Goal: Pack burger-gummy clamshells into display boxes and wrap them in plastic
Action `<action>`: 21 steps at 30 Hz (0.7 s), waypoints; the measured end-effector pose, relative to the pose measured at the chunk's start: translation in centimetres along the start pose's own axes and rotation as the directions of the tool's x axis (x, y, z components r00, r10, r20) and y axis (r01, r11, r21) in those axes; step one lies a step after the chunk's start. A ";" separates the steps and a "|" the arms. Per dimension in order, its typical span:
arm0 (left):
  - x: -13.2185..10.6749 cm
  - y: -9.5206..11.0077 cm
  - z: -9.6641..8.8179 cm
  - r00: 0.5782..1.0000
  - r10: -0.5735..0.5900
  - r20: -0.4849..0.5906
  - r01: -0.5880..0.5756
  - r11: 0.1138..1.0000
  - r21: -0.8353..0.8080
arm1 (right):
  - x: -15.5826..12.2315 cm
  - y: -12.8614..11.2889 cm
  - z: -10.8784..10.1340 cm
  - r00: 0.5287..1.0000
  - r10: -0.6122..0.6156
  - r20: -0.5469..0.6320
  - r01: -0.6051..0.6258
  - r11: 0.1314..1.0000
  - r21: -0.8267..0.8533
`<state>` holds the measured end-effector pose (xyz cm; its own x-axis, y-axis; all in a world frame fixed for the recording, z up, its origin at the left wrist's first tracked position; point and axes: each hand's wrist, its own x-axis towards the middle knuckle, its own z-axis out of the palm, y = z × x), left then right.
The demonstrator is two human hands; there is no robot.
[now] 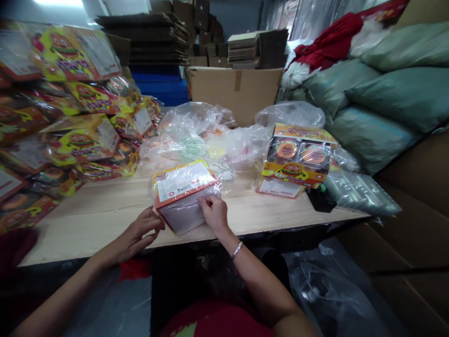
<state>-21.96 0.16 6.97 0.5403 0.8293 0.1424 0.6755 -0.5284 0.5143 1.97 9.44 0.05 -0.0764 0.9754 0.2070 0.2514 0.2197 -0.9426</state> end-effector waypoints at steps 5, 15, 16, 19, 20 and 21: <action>-2.3 0.5 -1.3 0.997 -0.070 -0.036 0.072 0.997 0.033 | 0.4 -0.2 0.1 0.999 0.010 0.035 -0.010 1.000 0.026; 9.9 5.3 4.0 0.840 -0.031 -0.542 0.331 0.821 0.465 | 0.2 0.4 0.2 0.999 -0.020 0.035 0.016 0.993 0.115; 11.0 4.7 4.7 0.854 -0.079 -0.514 0.342 0.830 0.441 | 0.2 0.4 0.1 0.999 -0.020 0.041 0.013 0.988 0.151; 12.0 3.3 5.5 0.879 -0.158 -0.450 0.370 0.821 0.435 | 0.5 0.2 -0.8 1.000 0.008 0.018 -0.013 0.959 0.283; 11.7 3.0 5.5 0.889 -0.160 -0.428 0.365 0.813 0.454 | 0.7 0.1 -1.2 1.000 0.023 -0.001 -0.021 0.947 0.321; 11.3 2.8 5.4 0.900 -0.151 -0.408 0.353 0.802 0.482 | 1.0 0.0 -1.6 0.999 0.043 -0.027 -0.030 0.933 0.358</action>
<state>-11.24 7.09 5.49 0.1794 0.9008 0.3955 0.9744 -0.2180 0.0547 3.44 10.41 0.63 -0.0398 0.9840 0.1735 -0.1081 0.1684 -0.9798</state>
